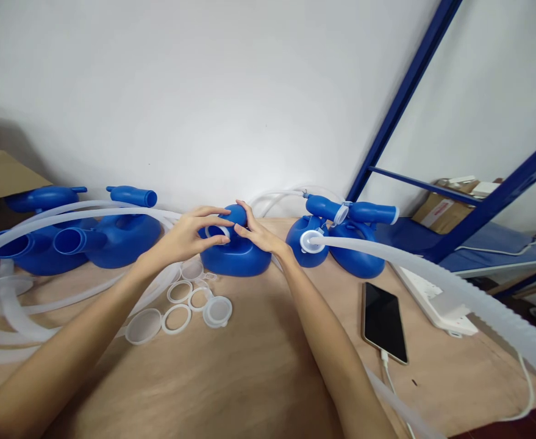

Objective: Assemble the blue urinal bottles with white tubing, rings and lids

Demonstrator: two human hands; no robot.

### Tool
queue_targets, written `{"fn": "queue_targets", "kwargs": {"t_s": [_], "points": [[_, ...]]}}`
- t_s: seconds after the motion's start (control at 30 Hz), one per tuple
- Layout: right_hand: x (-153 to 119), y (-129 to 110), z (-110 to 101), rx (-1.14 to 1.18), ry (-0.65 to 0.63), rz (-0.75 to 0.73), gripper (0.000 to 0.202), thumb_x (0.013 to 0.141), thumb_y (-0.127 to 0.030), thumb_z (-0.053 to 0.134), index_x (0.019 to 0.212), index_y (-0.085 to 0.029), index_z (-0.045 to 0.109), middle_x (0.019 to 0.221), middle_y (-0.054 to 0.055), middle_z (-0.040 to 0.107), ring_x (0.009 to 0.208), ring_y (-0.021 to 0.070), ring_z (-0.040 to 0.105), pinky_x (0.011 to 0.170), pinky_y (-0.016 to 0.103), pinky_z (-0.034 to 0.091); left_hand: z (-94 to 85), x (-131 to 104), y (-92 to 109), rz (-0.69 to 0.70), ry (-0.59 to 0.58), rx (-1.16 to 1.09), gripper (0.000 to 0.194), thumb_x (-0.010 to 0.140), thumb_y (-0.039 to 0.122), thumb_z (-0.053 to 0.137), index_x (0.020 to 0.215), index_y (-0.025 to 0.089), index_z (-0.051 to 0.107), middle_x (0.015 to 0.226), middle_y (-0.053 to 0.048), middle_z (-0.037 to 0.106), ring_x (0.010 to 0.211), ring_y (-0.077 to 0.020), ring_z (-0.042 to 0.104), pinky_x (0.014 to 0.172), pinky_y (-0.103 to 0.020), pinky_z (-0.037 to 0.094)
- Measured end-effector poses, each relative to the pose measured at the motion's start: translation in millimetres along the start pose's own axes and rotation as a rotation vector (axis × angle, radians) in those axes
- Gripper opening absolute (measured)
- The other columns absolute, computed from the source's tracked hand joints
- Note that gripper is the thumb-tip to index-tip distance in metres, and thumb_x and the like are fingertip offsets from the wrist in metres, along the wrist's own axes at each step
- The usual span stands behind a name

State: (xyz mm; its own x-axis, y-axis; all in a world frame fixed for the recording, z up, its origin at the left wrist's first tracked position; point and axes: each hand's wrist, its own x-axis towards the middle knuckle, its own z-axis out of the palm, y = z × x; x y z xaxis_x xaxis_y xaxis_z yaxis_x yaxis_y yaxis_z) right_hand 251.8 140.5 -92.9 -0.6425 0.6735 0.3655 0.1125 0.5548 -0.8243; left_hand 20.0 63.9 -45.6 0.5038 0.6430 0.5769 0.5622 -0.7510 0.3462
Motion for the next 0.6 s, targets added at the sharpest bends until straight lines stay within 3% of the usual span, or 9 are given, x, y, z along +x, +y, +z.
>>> {"fn": "queue_targets", "kwargs": {"t_s": [0.17,0.23,0.37,0.5,0.6], "points": [[1,14,-1,-0.036,0.032,-0.069,0.133,0.079,-0.078,0.074,0.171,-0.029,-0.008,0.180,0.014,0.001,0.167,0.0320,0.013,0.134,0.055,0.015,30.6,-3,-12,0.086,0.111,0.133,0.021,0.096,0.030,0.071,0.116,0.025,0.076,0.140,-0.011,0.067,0.129,-0.0305,0.059,0.113,-0.053,0.047],[1,18,0,-0.035,0.003,-0.082,0.146,0.072,-0.075,0.082,0.169,-0.031,-0.017,0.180,0.016,0.002,0.165,0.0344,0.019,0.133,0.058,0.020,37.3,-4,-18,0.088,0.145,0.153,0.022,0.098,0.029,0.066,0.118,0.024,0.074,0.140,-0.012,0.066,0.130,-0.0305,0.058,0.115,-0.054,0.045],[-2,18,8,-0.144,0.037,-0.066,0.150,0.061,-0.059,0.097,0.171,-0.036,-0.003,0.178,0.016,0.017,0.158,0.0400,0.036,0.128,0.063,0.029,41.2,-4,-26,0.001,0.217,0.098,0.037,0.095,0.035,0.072,0.129,0.020,0.067,0.140,-0.015,0.064,0.132,-0.0311,0.059,0.116,-0.051,0.046],[-3,20,19,-0.133,0.165,-0.021,0.131,0.068,-0.053,0.095,0.170,-0.037,0.015,0.172,0.014,0.034,0.149,0.0389,0.049,0.125,0.062,0.036,24.8,-1,-17,-0.116,0.154,0.044,0.066,0.092,0.042,0.075,0.149,0.019,0.053,0.147,-0.017,0.057,0.134,-0.0310,0.059,0.112,-0.046,0.051],[-2,18,21,-0.063,0.197,-0.036,0.105,0.082,-0.054,0.084,0.167,-0.035,0.027,0.168,0.012,0.042,0.143,0.0355,0.057,0.123,0.060,0.040,-8.7,-1,-6,-0.141,0.017,0.049,0.069,0.096,0.052,0.066,0.155,0.021,0.048,0.151,-0.016,0.056,0.130,-0.0304,0.062,0.109,-0.044,0.052]]}}
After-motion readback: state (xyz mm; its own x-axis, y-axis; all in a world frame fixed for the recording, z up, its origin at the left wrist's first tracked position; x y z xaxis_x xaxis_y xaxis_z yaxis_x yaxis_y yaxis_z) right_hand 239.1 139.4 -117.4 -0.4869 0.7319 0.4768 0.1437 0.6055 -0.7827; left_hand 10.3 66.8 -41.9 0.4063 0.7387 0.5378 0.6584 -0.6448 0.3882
